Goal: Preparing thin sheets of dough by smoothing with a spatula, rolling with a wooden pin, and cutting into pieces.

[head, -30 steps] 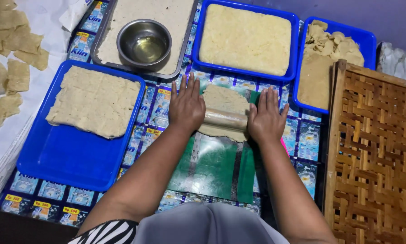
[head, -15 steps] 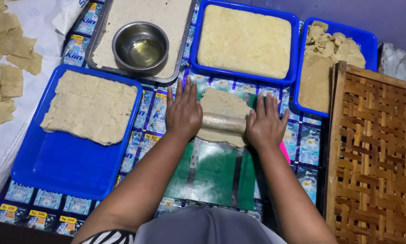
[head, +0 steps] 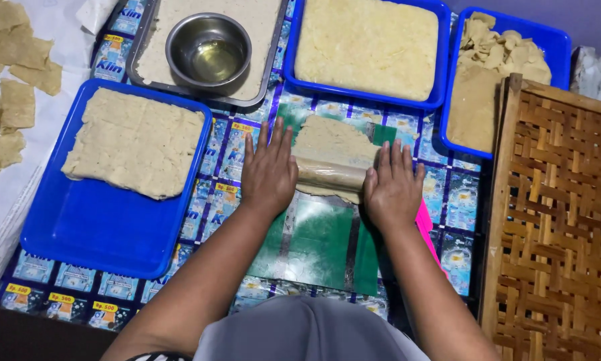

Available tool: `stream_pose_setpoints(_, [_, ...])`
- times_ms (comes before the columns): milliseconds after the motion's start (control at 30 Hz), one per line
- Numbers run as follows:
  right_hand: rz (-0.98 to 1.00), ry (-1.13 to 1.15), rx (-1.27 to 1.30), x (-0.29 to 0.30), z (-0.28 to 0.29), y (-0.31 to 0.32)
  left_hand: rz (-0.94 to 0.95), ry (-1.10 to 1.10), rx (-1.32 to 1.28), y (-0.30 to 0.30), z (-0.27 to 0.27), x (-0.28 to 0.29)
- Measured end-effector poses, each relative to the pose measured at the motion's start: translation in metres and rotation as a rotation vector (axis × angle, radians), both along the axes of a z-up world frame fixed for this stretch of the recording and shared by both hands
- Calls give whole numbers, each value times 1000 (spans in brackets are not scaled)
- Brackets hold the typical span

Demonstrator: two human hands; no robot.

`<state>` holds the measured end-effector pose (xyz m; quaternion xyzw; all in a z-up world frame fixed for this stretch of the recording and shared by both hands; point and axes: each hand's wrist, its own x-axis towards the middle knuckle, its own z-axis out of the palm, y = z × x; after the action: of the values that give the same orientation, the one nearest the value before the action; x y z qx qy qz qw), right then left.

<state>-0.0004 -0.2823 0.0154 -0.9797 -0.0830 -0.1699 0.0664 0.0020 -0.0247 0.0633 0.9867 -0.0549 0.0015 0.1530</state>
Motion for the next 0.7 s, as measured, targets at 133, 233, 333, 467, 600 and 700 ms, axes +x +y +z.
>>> stream_pose_setpoints(133, [-92,482,-46,30,11,-19,30,47,71,1,-4,27])
stream_pose_setpoints(233, [-157,277,91,71,14,-15,2,-57,-31,-16,17,59])
stream_pose_setpoints(333, [-204,478,92,63,25,4,-19,-21,10,-24,6,60])
stream_pose_setpoints(467, [-192,552,90,41,35,10,0,31,15,-22,6,40])
stream_pose_setpoints(600, [-112,384,86,15,19,6,-8,-72,20,-20,-6,18])
stream_pose_setpoints(700, [-70,181,63,-2,-3,3,-16,-157,30,-15,-21,6])
